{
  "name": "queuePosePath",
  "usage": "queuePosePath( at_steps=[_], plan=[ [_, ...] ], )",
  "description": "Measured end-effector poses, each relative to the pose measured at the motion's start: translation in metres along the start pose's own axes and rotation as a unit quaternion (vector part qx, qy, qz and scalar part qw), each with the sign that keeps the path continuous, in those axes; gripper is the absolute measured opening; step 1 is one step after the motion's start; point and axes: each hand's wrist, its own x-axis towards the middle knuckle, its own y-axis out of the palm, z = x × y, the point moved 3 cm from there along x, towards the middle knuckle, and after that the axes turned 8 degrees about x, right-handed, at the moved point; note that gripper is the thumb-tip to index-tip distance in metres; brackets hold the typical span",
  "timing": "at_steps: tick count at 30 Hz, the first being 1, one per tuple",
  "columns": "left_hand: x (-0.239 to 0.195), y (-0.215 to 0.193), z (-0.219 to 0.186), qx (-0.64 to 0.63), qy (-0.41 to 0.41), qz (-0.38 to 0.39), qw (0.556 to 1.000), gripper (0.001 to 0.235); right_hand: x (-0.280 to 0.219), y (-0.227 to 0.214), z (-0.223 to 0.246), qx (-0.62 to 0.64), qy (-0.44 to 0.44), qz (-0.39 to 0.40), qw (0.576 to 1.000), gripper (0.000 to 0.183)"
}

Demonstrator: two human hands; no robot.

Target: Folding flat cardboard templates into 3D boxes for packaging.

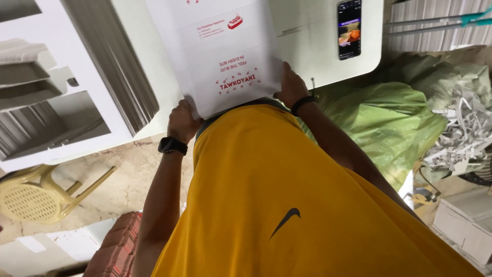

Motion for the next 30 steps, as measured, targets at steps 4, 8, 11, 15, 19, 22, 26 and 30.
queuePosePath(
  at_steps=[4, 8, 11, 15, 19, 22, 26, 30],
  plan=[
    [0.014, 0.023, 0.017, 0.017, 0.005, -0.003, 1.0, 0.06, -0.002, 0.008, 0.004, -0.007, 0.039, -0.028, 0.999, 0.079],
    [-0.002, 0.002, 0.016, -0.109, -0.018, 0.005, 0.994, 0.063, -0.003, 0.004, -0.004, 0.002, 0.013, -0.025, 1.0, 0.083],
    [-0.007, -0.014, 0.014, -0.434, -0.047, 0.028, 0.899, 0.085, 0.008, -0.007, -0.026, 0.12, -0.023, -0.012, 0.992, 0.114],
    [-0.013, -0.063, -0.024, -0.633, -0.177, 0.055, 0.752, 0.06, 0.038, -0.015, -0.044, 0.351, 0.036, 0.015, 0.935, 0.085],
    [0.014, -0.047, -0.012, -0.654, -0.167, 0.053, 0.736, 0.067, 0.066, -0.015, -0.027, 0.491, 0.135, 0.036, 0.86, 0.081],
    [0.032, -0.022, -0.008, -0.614, -0.115, -0.041, 0.78, 0.058, 0.082, -0.002, -0.026, 0.446, 0.196, 0.047, 0.872, 0.092],
    [-0.018, -0.076, -0.039, -0.632, -0.088, -0.092, 0.765, 0.05, 0.041, -0.011, 0.0, 0.42, 0.043, -0.049, 0.905, 0.05],
    [-0.054, -0.109, -0.047, -0.627, -0.057, -0.09, 0.772, 0.053, -0.017, -0.024, 0.034, 0.434, -0.032, -0.116, 0.893, 0.035]
  ],
)
